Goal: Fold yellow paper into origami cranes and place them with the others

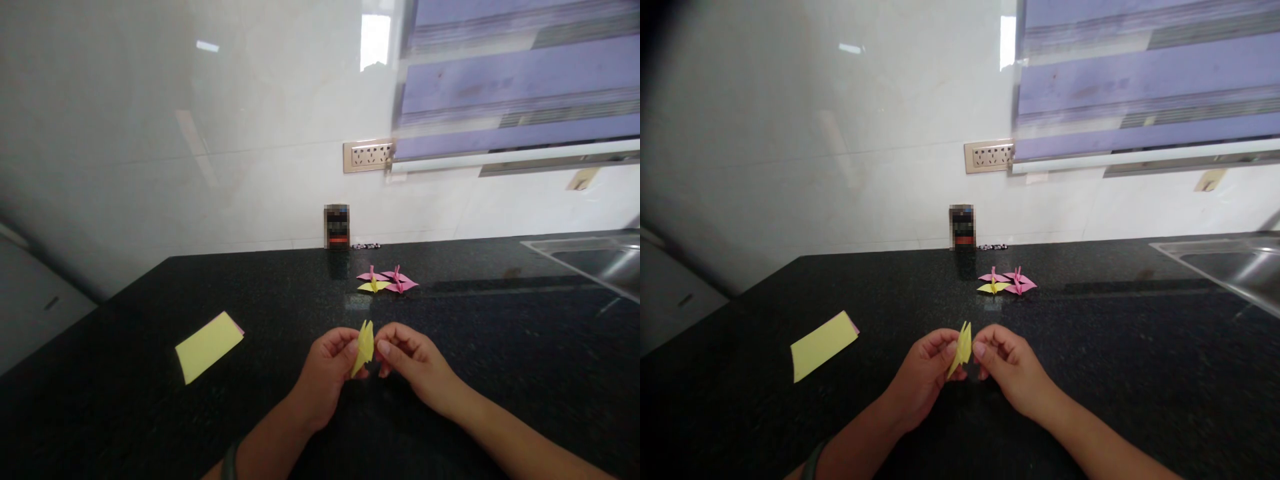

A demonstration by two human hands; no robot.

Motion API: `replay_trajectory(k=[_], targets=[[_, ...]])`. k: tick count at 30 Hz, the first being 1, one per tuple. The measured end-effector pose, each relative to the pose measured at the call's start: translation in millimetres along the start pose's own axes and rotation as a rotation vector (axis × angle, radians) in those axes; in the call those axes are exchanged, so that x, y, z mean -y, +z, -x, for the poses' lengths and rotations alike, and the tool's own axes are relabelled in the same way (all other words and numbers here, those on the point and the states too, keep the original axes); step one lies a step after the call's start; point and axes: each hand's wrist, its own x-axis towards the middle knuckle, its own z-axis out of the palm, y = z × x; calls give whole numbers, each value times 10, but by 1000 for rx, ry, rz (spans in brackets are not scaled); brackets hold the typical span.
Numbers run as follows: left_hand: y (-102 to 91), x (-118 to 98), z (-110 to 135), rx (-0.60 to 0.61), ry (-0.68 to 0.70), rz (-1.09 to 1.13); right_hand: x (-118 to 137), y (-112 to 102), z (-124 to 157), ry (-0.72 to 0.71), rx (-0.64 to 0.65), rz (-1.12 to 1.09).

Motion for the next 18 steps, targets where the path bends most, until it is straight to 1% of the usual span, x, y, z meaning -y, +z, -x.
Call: replay_trajectory(k=[2, 4, 8, 11, 13, 16, 18], targets=[[-8, 18, 1, 53, -57, 122, -18, 4, -12, 12, 2, -84], [-11, 35, 5, 109, -95, 218, -31, 5, -17, 24, 52, -137], [8, 54, 13, 186, -117, 284, -21, 9, -7, 48, 136, -176], [32, 58, 21, 205, -141, 227, 2, 18, -3, 52, 157, -180], [40, 55, 26, 169, -138, 131, 9, 18, -5, 42, 134, -153], [25, 41, 26, 102, -78, -10, -2, -1, -13, 41, 93, -47], [0, 35, 20, 84, -42, -75, -19, -22, -18, 49, 73, 46]])
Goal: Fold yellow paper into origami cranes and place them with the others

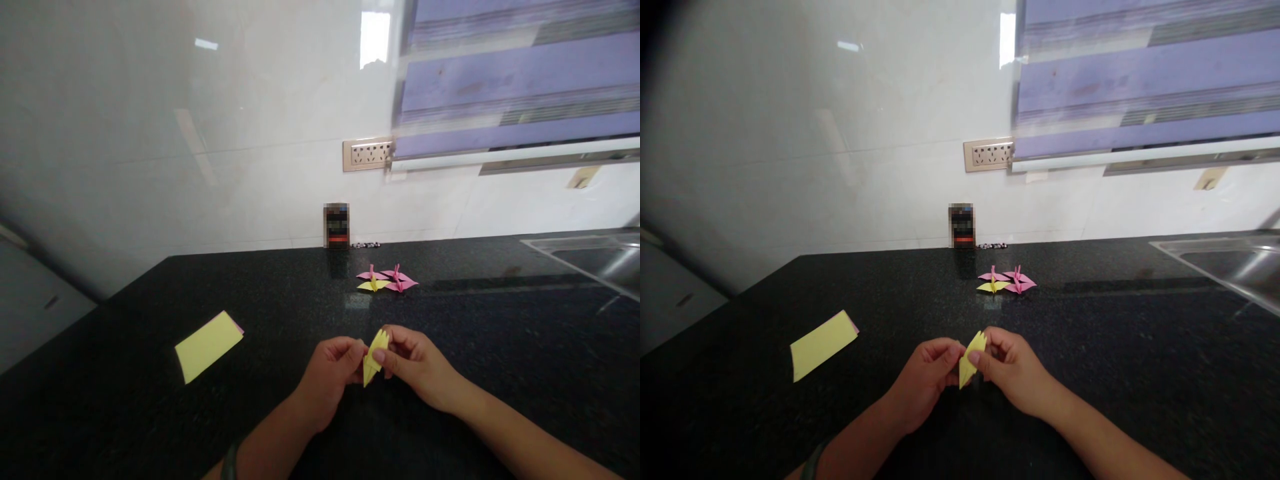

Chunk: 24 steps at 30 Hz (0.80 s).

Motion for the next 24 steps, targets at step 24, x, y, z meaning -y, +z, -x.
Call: replay_trajectory(k=[24], targets=[[29, 33, -40, -129, 169, -195, -105, 21, 4, -69, -280, 288]])
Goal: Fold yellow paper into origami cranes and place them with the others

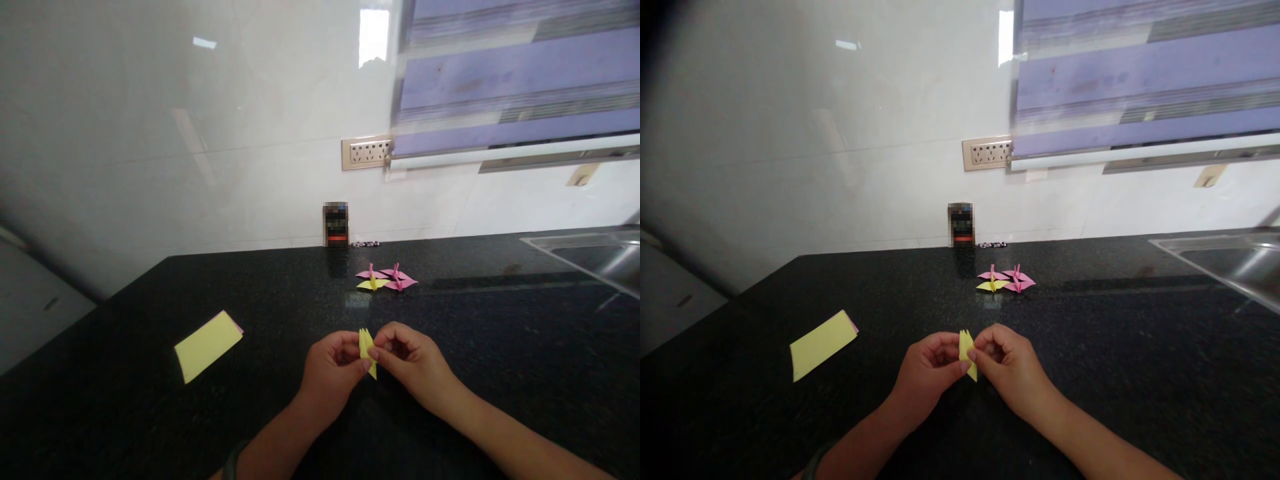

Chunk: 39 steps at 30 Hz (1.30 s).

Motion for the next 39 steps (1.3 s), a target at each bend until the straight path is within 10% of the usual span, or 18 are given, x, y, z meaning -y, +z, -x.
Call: replay_trajectory(k=[15, 24, 39], targets=[[-35, 78, -18, -16, 52, -56, 60, -33, 0, -159, 71, 53], [-27, -5, -5, 59, 63, 82, 66, -43, -31, 103, 227, -328], [-31, -47, 10, 25, -47, 140, 48, -33, -26, 24, 219, -445]])
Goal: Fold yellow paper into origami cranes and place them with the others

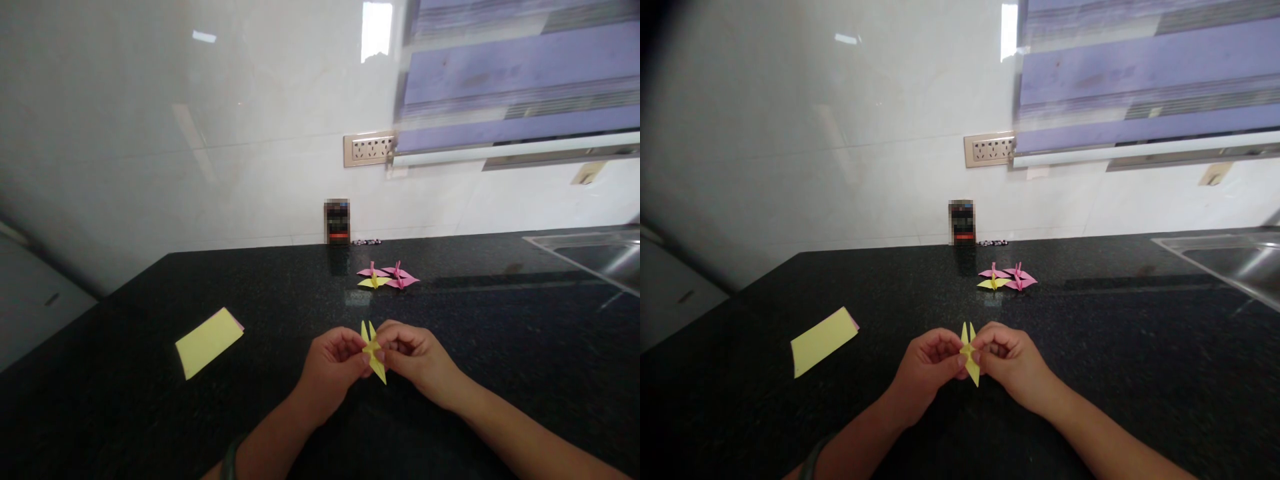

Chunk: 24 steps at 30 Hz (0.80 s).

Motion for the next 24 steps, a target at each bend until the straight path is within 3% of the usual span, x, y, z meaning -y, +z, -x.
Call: replay_trajectory(k=[5, 14, 24], targets=[[7, -14, 13, 4, -25, 77, 55, -14, 1, -61, 11, 43], [-36, 15, -1, 46, -78, 148, 52, -41, 2, -28, 32, 18], [15, 18, -9, 24, 46, 52, 13, 5, 1, -40, -33, 78]])
